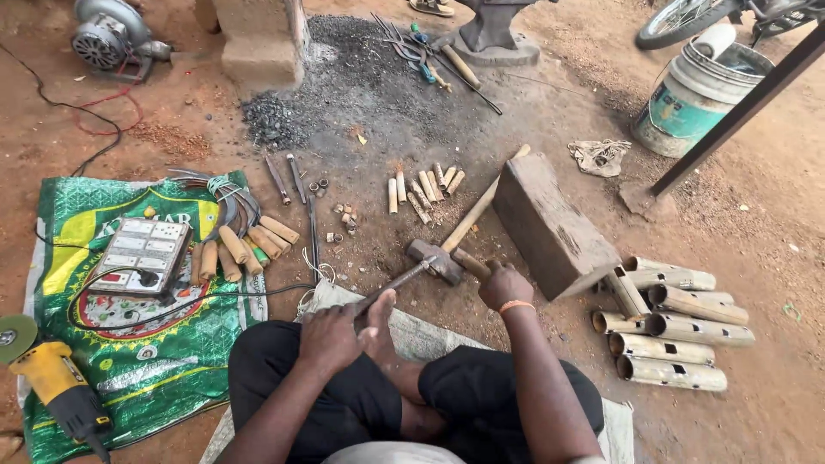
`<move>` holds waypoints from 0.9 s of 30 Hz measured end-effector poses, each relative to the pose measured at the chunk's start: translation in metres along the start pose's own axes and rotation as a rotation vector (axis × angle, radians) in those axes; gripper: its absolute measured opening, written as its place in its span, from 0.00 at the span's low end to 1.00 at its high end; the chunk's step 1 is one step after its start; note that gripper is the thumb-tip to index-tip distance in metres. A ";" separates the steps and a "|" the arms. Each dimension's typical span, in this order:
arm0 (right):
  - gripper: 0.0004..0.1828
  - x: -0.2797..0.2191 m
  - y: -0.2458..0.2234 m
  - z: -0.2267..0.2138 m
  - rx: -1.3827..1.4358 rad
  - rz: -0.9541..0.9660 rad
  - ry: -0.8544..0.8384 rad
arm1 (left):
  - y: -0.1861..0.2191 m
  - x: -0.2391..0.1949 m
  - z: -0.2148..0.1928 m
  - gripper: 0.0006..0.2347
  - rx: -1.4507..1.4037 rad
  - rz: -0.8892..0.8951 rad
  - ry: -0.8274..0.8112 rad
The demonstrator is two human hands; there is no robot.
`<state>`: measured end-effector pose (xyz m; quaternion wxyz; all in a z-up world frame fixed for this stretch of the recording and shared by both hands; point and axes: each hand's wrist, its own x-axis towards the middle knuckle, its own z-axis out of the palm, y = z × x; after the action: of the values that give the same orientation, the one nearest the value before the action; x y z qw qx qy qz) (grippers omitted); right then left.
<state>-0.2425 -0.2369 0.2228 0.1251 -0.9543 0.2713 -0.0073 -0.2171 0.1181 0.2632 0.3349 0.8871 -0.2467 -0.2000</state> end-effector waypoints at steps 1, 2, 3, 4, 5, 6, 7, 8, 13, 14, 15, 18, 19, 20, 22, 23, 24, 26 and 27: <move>0.25 -0.004 -0.008 -0.009 -0.030 0.036 -0.017 | -0.009 0.001 0.009 0.28 0.345 -0.074 0.007; 0.21 -0.005 -0.019 -0.019 -0.060 0.065 -0.028 | -0.019 0.004 0.016 0.27 0.691 -0.149 0.025; 0.21 -0.004 -0.021 -0.023 -0.059 0.061 -0.022 | -0.011 -0.008 0.027 0.27 0.691 -0.149 0.033; 0.19 -0.003 -0.024 -0.028 -0.071 0.063 -0.008 | -0.002 -0.020 0.037 0.32 0.868 -0.071 -0.175; 0.18 -0.001 -0.027 -0.033 -0.082 0.065 0.006 | 0.006 -0.030 0.048 0.36 1.040 0.004 -0.389; 0.18 -0.001 -0.026 -0.035 -0.084 0.065 0.007 | 0.003 -0.031 0.054 0.36 1.039 0.005 -0.387; 0.22 0.000 -0.026 -0.037 -0.068 0.091 -0.004 | 0.000 -0.032 0.061 0.33 0.835 0.098 -0.520; 0.27 -0.001 -0.024 -0.037 -0.058 0.116 -0.019 | -0.004 -0.034 0.070 0.30 0.619 0.192 -0.642; 0.18 -0.004 -0.031 -0.036 -0.085 0.135 -0.014 | -0.021 -0.028 0.063 0.33 -0.442 0.274 -0.737; 0.20 -0.013 -0.035 -0.038 -0.033 0.183 -0.038 | -0.019 -0.031 0.056 0.34 -0.403 0.434 -0.585; 0.20 -0.015 -0.033 -0.033 -0.039 0.177 -0.042 | -0.011 -0.039 0.051 0.34 -0.410 0.430 -0.580; 0.18 -0.016 -0.031 -0.024 -0.053 0.144 0.016 | 0.001 -0.049 0.047 0.32 0.278 0.120 -0.216; 0.18 -0.017 -0.031 -0.021 -0.043 0.150 0.026 | -0.004 -0.048 0.057 0.32 0.528 0.020 -0.191; 0.18 -0.018 -0.029 -0.018 -0.031 0.158 0.036 | -0.009 -0.046 0.066 0.32 0.778 -0.079 -0.163; 0.18 -0.017 -0.025 -0.013 -0.037 0.160 0.035 | -0.041 -0.023 0.110 0.33 0.561 0.138 -0.443; 0.17 -0.016 -0.023 -0.011 -0.043 0.162 0.035 | -0.057 -0.011 0.132 0.34 0.328 0.357 -0.709; 0.17 -0.014 -0.021 -0.010 -0.044 0.166 0.038 | -0.052 -0.005 0.128 0.34 0.329 0.362 -0.709; 0.18 -0.011 -0.016 -0.009 -0.044 0.163 0.036 | -0.042 0.007 0.122 0.29 -0.006 0.449 -0.804; 0.18 -0.010 -0.013 -0.007 -0.050 0.165 0.036 | -0.024 0.003 0.103 0.29 -0.011 0.453 -0.804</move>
<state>-0.2445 -0.2227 0.2333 0.0963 -0.9313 0.3512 -0.0075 -0.2612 0.0812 0.1749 0.2527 0.6610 -0.5436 -0.4512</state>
